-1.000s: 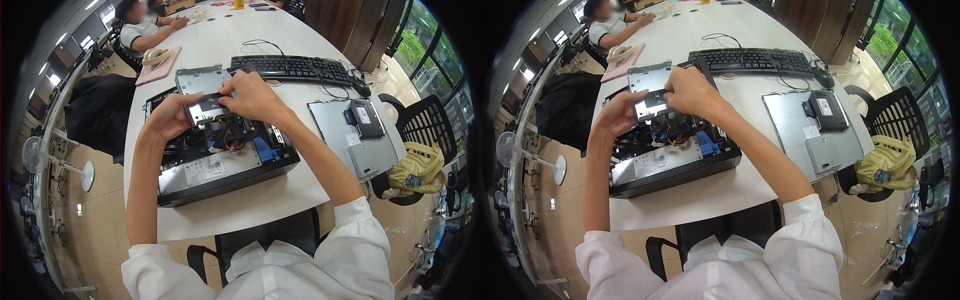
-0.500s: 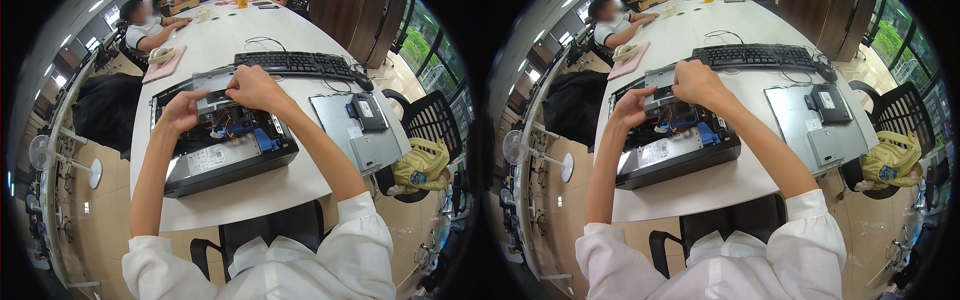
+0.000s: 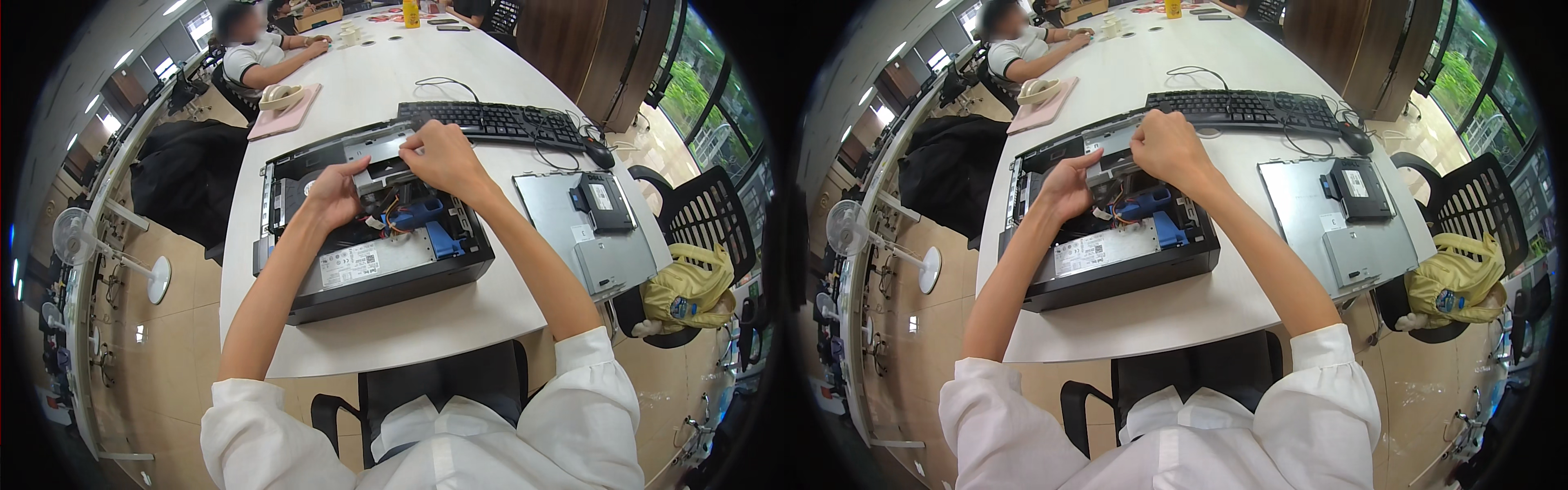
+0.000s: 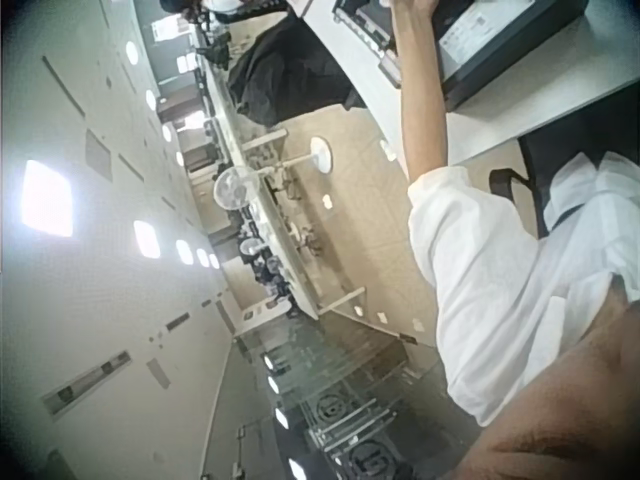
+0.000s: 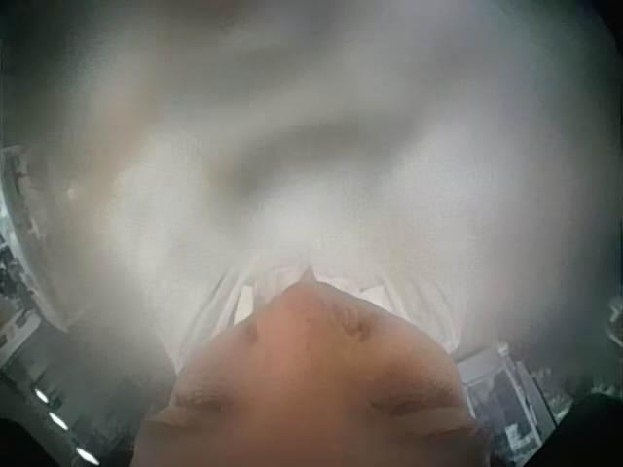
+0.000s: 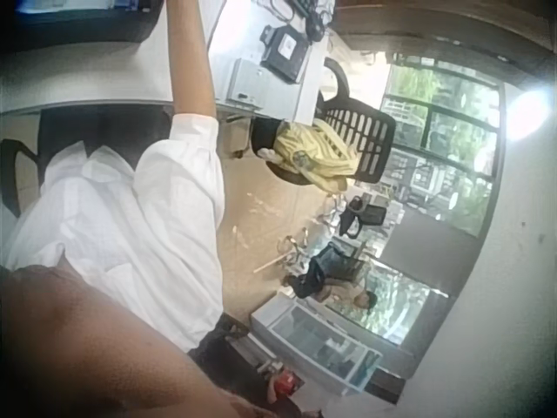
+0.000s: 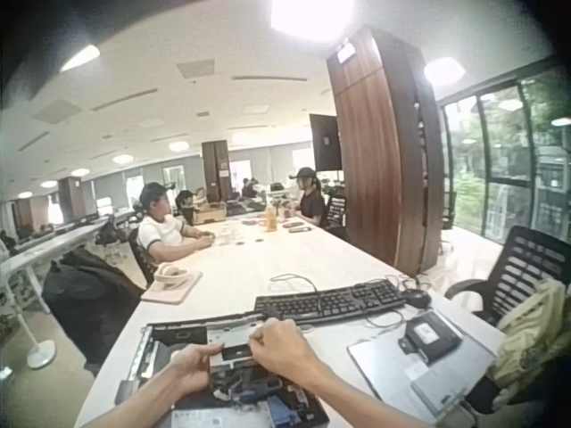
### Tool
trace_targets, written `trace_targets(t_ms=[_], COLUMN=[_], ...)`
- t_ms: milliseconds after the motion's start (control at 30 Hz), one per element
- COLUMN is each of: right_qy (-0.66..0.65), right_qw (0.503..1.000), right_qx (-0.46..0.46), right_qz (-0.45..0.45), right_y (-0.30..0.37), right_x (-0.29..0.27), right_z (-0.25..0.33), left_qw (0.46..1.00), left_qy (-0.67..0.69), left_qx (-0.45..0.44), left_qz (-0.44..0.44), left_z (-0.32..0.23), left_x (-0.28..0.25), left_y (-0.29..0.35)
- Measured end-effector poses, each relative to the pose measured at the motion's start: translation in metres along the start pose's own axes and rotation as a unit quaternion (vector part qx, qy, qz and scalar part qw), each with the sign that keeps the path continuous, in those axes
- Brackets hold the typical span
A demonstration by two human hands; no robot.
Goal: The person installs a storage drive into a computer case. They plug cables into the internal components of the computer, handle a solid-state drive, and then place the drive bracket into its slot inside the chassis.
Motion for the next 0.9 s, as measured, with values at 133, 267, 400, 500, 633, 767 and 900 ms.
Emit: trace_targets(t_ms=[133, 267, 400, 500, 633, 767, 900], right_qy=[-0.043, -0.071, -0.092, -0.103, -0.122, -0.131, -0.125], right_qw=[0.998, 0.995, 0.982, 0.980, 0.982, 0.985, 0.986], right_qx=[-0.024, -0.014, -0.079, -0.085, -0.057, -0.026, -0.027], right_qz=[-0.042, -0.070, -0.142, -0.149, -0.128, -0.114, -0.108], right_y=[0.003, 0.009, 0.015, 0.014, 0.015, 0.017, 0.016], right_x=[-0.004, -0.003, -0.006, -0.002, 0.004, 0.006, 0.006], right_z=[-0.003, -0.004, -0.001, -0.003, -0.007, -0.011, -0.010], left_qw=[1.000, 0.998, 0.999, 0.998, 0.998, 0.999, 0.999], left_qy=[0.017, 0.024, 0.023, 0.041, 0.033, 0.033, 0.015], left_qx=[0.010, -0.028, -0.037, -0.033, -0.050, -0.031, -0.024], left_qz=[0.003, 0.041, 0.033, 0.042, 0.028, 0.003, -0.019], left_z=[0.000, 0.005, 0.006, 0.004, 0.004, 0.005, 0.006], left_x=[-0.003, -0.002, -0.002, 0.000, -0.005, -0.006, -0.007], left_y=[-0.004, -0.004, -0.007, -0.007, -0.016, -0.018, -0.020])
Point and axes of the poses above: each hand's wrist, its own y-axis away from the middle knuckle, its own x-axis out of the palm, z = x × y, the point moved 6 cm from there along -y, towards the middle knuckle, and after that the axes turned 5 degrees about -z, right-handed, at the moved point
